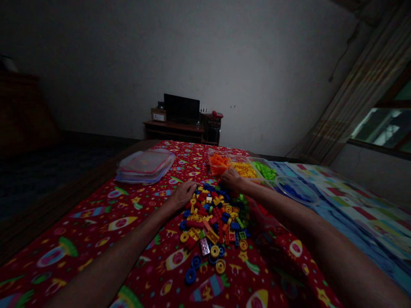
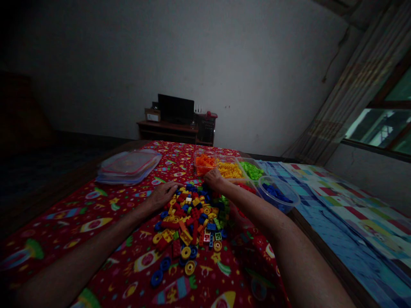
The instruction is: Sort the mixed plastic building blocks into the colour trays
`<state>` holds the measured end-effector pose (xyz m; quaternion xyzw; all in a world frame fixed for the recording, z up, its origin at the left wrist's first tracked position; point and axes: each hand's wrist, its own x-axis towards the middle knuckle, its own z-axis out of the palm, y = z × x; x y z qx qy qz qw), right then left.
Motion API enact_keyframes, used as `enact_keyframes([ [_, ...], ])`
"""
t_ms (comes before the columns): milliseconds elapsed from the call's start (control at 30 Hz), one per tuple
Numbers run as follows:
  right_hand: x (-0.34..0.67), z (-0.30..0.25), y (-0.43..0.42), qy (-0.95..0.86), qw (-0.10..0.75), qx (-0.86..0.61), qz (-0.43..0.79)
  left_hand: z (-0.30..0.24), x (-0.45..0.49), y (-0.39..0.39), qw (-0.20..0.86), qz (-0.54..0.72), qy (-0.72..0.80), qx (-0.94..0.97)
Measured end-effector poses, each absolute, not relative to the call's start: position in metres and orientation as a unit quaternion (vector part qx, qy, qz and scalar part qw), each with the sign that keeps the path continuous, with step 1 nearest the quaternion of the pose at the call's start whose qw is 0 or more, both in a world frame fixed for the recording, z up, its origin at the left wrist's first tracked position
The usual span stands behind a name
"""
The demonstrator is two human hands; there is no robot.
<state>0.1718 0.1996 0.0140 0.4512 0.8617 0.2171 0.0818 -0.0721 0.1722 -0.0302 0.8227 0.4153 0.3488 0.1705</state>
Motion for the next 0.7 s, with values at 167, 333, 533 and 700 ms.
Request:
enact_keyframes([
  [167, 0.167, 0.024, 0.192, 0.858, 0.109, 0.465, 0.19, -0.03, -0.072, 0.171, 0.166, 0.348, 0.416, 0.823],
  [333, 0.171, 0.047, 0.191, 0.857, 0.087, 0.489, 0.14, -0.029, -0.072, 0.17, 0.162, 0.341, 0.421, 0.825],
  [533, 0.178, 0.064, 0.185, 0.882, 0.085, 0.461, 0.04, -0.033, -0.073, 0.173, 0.159, 0.347, 0.414, 0.827],
  [700, 0.167, 0.048, 0.179, 0.873, 0.145, 0.46, 0.071, -0.037, -0.075, 0.175, 0.151, 0.354, 0.408, 0.828],
])
